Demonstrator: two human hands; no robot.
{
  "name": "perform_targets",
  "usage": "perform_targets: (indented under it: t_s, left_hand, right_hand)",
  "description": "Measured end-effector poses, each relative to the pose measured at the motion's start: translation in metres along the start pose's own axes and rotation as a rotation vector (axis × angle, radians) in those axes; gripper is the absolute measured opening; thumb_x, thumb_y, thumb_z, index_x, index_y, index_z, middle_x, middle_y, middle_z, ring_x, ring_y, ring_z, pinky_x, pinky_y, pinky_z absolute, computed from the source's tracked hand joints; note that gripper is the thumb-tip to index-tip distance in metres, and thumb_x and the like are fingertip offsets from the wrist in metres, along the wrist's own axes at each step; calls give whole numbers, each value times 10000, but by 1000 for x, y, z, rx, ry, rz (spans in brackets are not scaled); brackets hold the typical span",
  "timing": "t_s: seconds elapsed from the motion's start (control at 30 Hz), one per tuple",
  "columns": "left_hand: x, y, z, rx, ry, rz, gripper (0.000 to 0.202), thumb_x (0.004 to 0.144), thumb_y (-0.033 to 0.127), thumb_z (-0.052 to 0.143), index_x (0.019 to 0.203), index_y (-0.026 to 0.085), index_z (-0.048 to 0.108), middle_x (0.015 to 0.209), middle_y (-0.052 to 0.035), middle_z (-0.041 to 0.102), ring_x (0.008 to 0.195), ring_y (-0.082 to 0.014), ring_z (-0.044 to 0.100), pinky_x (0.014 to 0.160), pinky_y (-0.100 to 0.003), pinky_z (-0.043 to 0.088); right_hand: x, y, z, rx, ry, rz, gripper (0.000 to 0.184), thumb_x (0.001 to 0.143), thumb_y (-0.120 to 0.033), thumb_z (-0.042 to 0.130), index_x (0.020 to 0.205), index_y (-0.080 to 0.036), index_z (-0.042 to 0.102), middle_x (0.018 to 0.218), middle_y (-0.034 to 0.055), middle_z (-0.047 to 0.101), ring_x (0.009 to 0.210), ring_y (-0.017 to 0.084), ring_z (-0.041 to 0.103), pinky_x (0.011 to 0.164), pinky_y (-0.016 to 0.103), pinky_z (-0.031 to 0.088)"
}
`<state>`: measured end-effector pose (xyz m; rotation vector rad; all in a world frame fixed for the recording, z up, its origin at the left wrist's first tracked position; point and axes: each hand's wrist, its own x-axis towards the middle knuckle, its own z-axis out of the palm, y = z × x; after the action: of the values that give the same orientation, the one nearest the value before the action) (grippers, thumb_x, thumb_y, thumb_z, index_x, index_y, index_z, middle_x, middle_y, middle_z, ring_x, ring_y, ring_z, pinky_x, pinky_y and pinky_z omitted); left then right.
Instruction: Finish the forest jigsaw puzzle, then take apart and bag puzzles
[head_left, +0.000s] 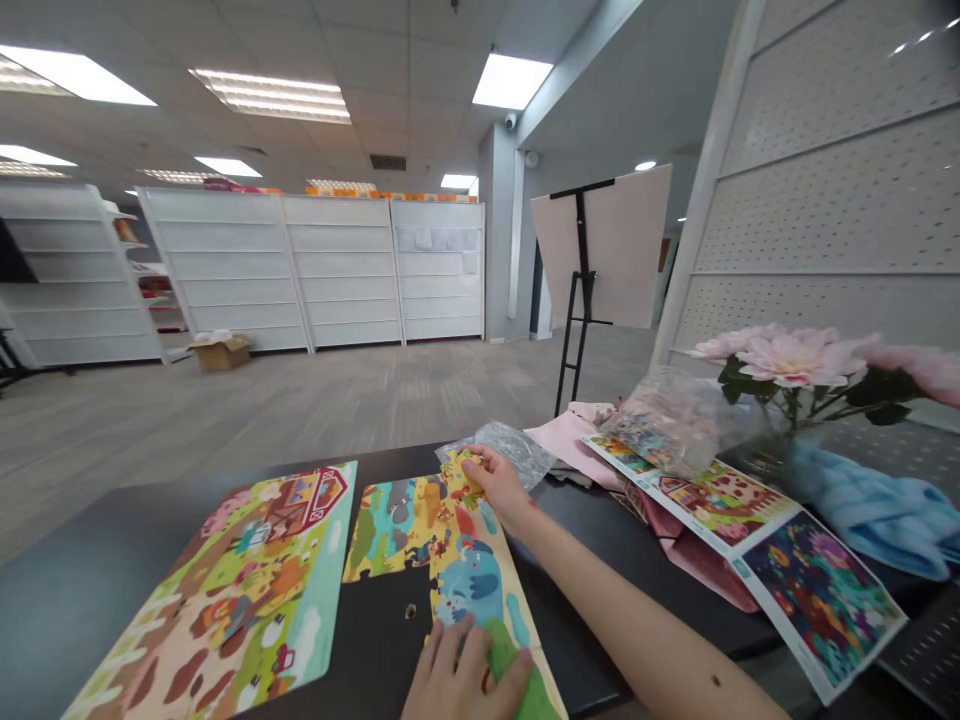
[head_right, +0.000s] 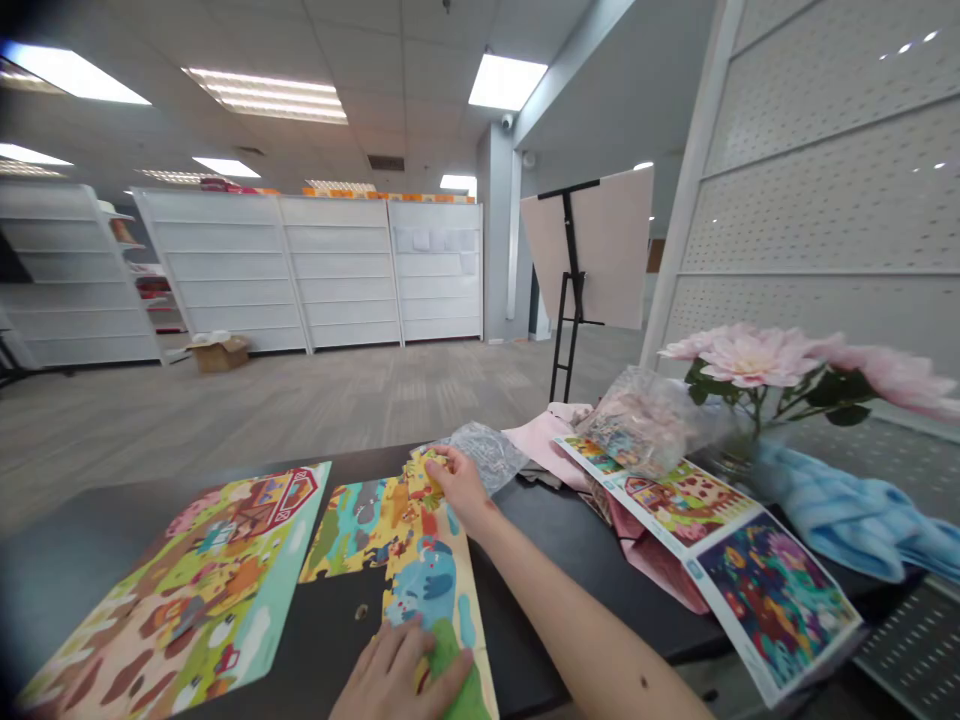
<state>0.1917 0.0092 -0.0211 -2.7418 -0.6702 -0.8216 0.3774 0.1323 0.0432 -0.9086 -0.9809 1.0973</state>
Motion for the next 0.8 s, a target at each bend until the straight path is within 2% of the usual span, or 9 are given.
perform_targets:
  t_s: [0.1,0.2,0.27,0.4,0.47,0.53,0.67,0.73,0.8]
  left_hand:
    - [9,-21,-18,-325,-145,13,294,934,285,582,1213,340,659,968,-32,760,857,-224,739,769,-269,572]
    - [23,-29,-42,-687,-108,-202,304,996,319,422,1105,280,703,957,-37,765,846,-195,726,762,-243,546]
    - [30,-30,-55,-838,-87,-343,369,1019,402,374,1046,259,713,893,-31,759,816,-188,709,756,-246,526]
    - [34,-30,-68,-1015,-186,-494,509,1015,548,342,941,211,717,783,-32,747,720,-186,679,648,-241,487]
    - [33,-31,-70,-1018,-235,-493,526,1010,563,345,963,206,728,765,-32,738,694,-187,662,640,-249,486]
    - [32,-33,-74,-981,-227,-478,489,1017,532,350,1085,227,727,827,-32,739,737,-193,665,700,-267,511]
    - [34,-36,-81,-827,-101,-457,408,1028,365,358,1346,335,611,1262,-45,678,1129,-232,635,977,-338,495]
    - [36,-34,-78,-677,-141,-441,433,1001,287,381,1373,355,592,1354,-59,623,1225,-261,586,1021,-395,478]
    - [37,-30,-71,-508,-250,-439,471,944,233,443,1375,342,598,1360,-92,615,1241,-317,572,999,-473,489]
  right_hand:
    - [-1,-1,2,4,1,1,545,640,-542,850,1035,-218,664,816,13,745,752,209,723,715,337,571]
    - [0,-1,3,5,9,8,578,620,-555,855,1048,-218,661,811,12,742,753,218,722,706,345,574]
    - [0,-1,3,6,15,14,592,620,-567,848,1059,-219,657,782,4,735,735,220,720,693,351,575]
    - [0,-1,3,6,26,17,576,619,-554,851,1047,-220,658,730,-17,716,692,203,706,673,335,568]
    - [0,0,3,4,23,19,574,618,-550,853,1044,-217,662,725,-20,711,680,197,700,665,329,566]
    - [1,1,3,2,21,23,584,615,-556,852,1048,-213,662,717,-21,706,658,195,693,653,335,566]
    - [2,2,2,2,41,14,565,631,-541,846,1048,-212,653,712,-21,706,652,193,693,655,330,563]
    - [2,1,2,-2,48,10,543,645,-525,842,1047,-211,654,719,-14,712,661,193,694,649,320,557]
    - [2,1,2,-11,47,12,537,650,-518,840,1051,-211,656,732,-9,718,668,193,693,651,319,555]
